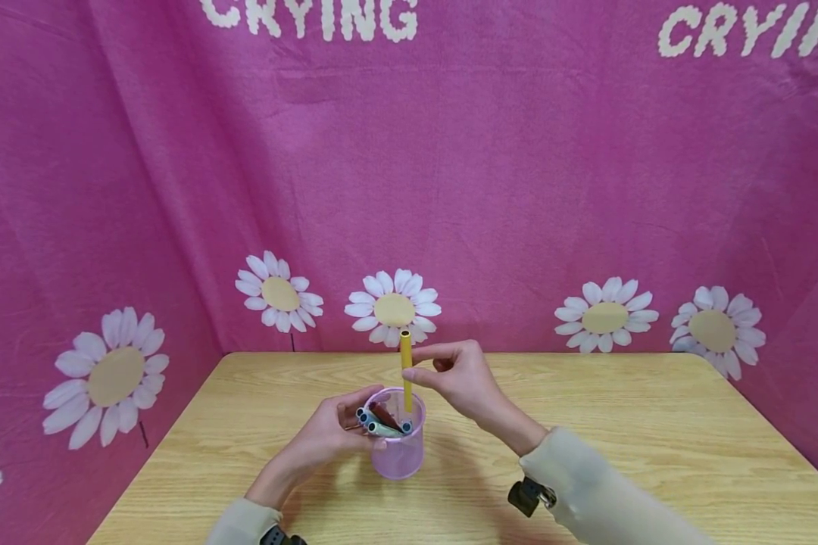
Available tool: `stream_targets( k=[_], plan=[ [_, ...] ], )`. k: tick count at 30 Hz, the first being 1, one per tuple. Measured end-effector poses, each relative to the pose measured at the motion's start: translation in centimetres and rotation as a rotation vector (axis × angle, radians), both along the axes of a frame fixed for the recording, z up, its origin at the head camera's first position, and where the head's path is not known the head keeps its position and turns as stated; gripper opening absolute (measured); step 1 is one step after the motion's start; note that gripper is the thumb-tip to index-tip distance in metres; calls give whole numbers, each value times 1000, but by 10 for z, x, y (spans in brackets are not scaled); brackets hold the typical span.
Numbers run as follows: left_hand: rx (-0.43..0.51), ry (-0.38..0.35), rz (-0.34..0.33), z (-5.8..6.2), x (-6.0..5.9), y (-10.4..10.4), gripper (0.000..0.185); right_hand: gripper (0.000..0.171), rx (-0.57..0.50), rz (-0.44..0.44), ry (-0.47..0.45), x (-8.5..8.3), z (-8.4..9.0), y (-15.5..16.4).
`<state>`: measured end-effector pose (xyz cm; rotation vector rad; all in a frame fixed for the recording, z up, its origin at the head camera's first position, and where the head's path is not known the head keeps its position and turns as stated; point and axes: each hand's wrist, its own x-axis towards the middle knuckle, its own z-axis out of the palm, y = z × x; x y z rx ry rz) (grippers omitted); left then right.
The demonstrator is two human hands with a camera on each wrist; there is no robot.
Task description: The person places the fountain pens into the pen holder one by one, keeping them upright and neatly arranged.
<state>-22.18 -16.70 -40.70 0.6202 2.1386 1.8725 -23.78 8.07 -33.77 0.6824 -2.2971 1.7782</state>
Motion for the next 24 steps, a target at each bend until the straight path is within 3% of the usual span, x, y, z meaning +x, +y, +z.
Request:
stream_targets(
  k=[24],
  plan=[
    [5, -17, -5, 0, 0, 0, 85, 21, -15, 25, -35, -6, -18, -7]
  ],
)
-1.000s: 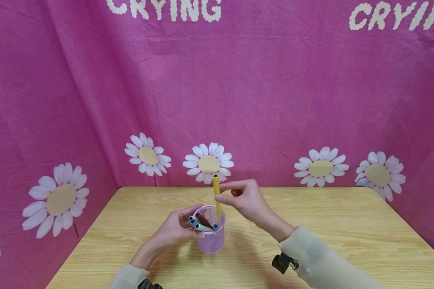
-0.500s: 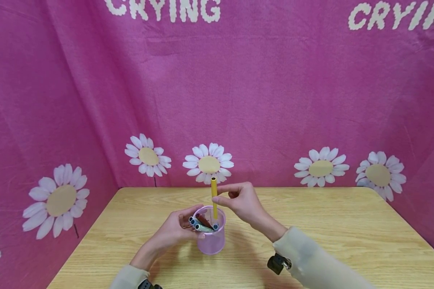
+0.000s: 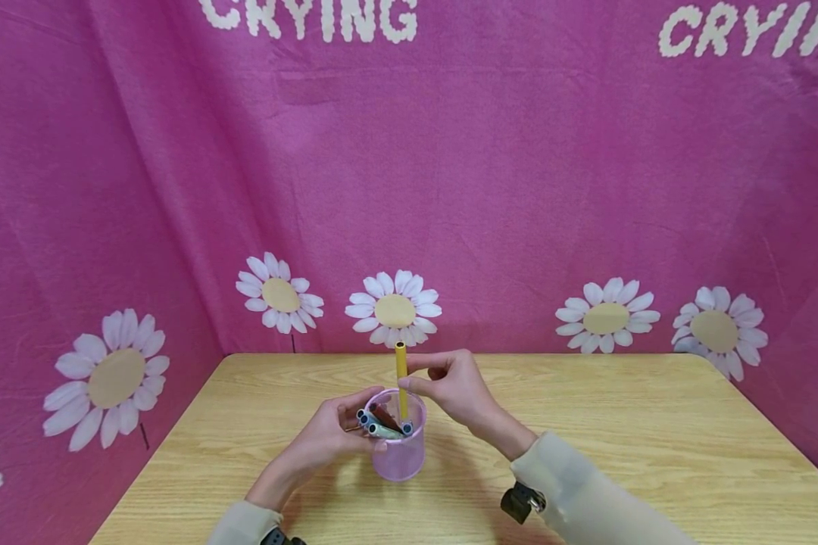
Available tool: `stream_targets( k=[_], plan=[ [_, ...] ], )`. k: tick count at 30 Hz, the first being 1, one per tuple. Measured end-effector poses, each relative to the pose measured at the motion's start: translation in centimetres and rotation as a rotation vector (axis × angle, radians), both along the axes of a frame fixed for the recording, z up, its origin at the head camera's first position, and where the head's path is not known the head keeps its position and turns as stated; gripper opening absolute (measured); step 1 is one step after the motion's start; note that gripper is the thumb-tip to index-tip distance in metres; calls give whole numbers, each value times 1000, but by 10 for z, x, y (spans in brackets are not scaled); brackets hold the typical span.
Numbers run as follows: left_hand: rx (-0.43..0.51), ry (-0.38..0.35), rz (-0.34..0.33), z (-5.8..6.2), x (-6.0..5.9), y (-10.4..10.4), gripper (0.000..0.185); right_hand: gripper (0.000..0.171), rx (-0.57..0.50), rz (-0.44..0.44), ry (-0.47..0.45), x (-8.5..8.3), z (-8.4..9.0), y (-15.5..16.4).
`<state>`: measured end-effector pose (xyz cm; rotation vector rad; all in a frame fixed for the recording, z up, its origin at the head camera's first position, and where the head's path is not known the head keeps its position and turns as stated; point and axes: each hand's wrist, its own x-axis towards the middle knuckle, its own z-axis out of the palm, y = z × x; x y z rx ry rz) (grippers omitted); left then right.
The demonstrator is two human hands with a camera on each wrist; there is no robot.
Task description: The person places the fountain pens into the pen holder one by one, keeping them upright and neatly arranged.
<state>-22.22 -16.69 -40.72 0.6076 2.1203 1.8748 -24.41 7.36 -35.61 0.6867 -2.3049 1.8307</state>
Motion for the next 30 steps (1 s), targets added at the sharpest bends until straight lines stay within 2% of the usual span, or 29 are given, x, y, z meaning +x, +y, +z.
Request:
stream_targets(
  k=[12, 21, 30],
  plan=[
    [31, -10, -18, -1, 0, -1, 87, 24, 12, 27, -11, 0, -6, -1],
    [11, -9, -8, 0, 2, -1, 85, 26, 49, 23, -45, 2, -10, 1],
    [8, 9, -6, 0, 0, 0, 84, 23, 97, 55, -26, -1, -18, 3]
  ],
)
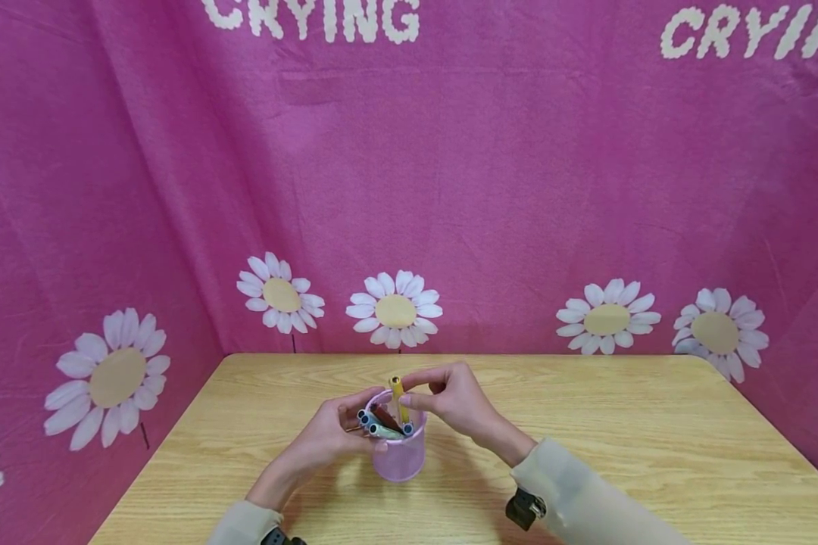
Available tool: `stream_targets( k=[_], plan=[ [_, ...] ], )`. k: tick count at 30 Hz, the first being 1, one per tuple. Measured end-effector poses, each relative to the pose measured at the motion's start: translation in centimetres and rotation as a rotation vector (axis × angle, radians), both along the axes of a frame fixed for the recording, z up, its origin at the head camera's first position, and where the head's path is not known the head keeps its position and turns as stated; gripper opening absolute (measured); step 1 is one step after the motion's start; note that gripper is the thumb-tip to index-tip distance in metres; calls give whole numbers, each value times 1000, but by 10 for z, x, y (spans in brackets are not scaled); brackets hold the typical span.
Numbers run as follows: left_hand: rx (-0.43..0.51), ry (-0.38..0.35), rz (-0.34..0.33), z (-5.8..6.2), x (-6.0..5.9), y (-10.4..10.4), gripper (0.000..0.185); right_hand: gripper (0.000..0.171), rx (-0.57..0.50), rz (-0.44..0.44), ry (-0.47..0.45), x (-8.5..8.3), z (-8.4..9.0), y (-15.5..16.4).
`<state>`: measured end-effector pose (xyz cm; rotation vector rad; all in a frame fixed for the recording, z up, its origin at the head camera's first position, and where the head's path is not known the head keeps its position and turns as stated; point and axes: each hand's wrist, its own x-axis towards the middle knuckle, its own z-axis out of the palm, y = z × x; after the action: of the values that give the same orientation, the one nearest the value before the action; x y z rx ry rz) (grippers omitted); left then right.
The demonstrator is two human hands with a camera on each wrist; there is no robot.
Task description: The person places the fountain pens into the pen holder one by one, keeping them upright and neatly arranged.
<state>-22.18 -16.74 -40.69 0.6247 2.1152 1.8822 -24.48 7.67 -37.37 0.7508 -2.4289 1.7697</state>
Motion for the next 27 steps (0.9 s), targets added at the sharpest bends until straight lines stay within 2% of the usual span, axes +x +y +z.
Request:
stream_targets(
  k=[4, 10, 16, 22, 27],
  plan=[
    [17, -3, -13, -1, 0, 0, 87, 23, 11, 4, -5, 1, 0, 3],
    [25, 1, -16, -1, -2, 1, 88, 23, 0, -32, -7, 6, 6, 14],
    [28, 5, -25, -3, -4, 0, 91, 22, 35, -63, 1, 15, 11, 31],
    [-7, 16, -22, -3, -2, -6, 95, 18, 183, -93, 100, 22, 16, 59],
    [-104, 49, -36, 3, 1, -23, 95, 30, 342, -124, 186, 32, 24, 90]
  ],
)
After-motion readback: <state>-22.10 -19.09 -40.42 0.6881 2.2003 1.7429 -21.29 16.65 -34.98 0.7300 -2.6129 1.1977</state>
